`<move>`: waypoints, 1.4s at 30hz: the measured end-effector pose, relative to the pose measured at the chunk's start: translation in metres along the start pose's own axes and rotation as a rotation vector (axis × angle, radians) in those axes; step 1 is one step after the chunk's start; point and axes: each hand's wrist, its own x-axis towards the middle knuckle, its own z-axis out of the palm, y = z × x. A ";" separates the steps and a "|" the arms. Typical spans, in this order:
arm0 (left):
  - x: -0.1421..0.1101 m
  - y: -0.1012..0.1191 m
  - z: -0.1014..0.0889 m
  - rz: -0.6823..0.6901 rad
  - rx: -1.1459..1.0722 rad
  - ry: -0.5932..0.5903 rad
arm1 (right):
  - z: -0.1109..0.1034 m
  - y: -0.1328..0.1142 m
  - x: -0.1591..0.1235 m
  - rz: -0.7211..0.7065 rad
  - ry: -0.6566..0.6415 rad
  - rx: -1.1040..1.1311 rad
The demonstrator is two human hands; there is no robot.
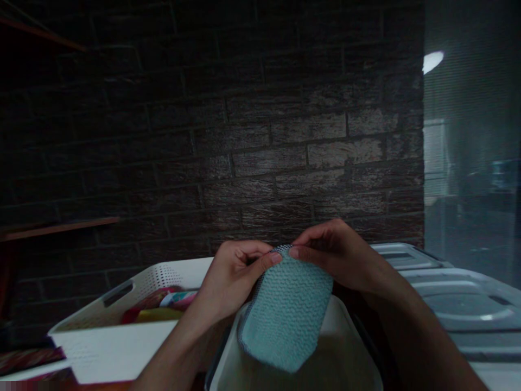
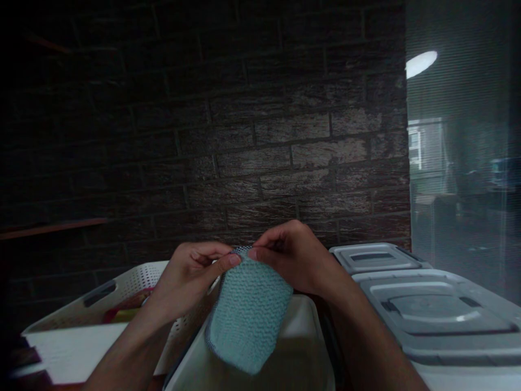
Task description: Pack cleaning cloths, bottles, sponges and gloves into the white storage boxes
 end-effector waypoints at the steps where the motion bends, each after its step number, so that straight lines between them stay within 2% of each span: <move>1: 0.000 0.000 0.000 -0.001 0.002 0.001 | 0.000 0.000 0.000 -0.006 0.009 -0.030; 6: 0.000 0.000 -0.002 0.010 -0.015 0.023 | -0.002 0.000 0.001 -0.013 0.015 -0.120; 11: 0.006 -0.005 -0.018 0.038 -0.034 0.155 | -0.008 0.006 0.001 -0.013 0.017 -0.154; 15: 0.009 -0.010 -0.029 0.039 -0.049 0.225 | -0.010 0.009 0.004 -0.079 0.119 -0.159; 19: 0.010 -0.012 -0.028 0.045 -0.068 0.202 | -0.009 0.008 0.008 -0.123 0.214 -0.146; 24: 0.010 -0.007 -0.022 0.050 -0.063 0.140 | -0.009 0.008 0.008 -0.176 0.220 -0.258; 27: 0.009 -0.006 -0.021 0.060 -0.034 0.156 | -0.010 0.008 0.009 -0.178 0.224 -0.283; 32: 0.008 -0.010 -0.024 0.087 -0.031 0.227 | -0.009 0.007 0.009 -0.111 0.246 -0.098; 37: 0.011 -0.015 -0.024 0.085 -0.066 0.231 | -0.006 0.007 0.009 -0.031 0.213 0.108; 40: 0.014 -0.016 -0.023 0.070 -0.086 0.224 | -0.006 0.006 0.008 -0.059 0.206 0.159; 42: 0.017 -0.017 -0.020 0.057 -0.085 0.212 | -0.005 0.003 0.005 -0.101 0.157 0.153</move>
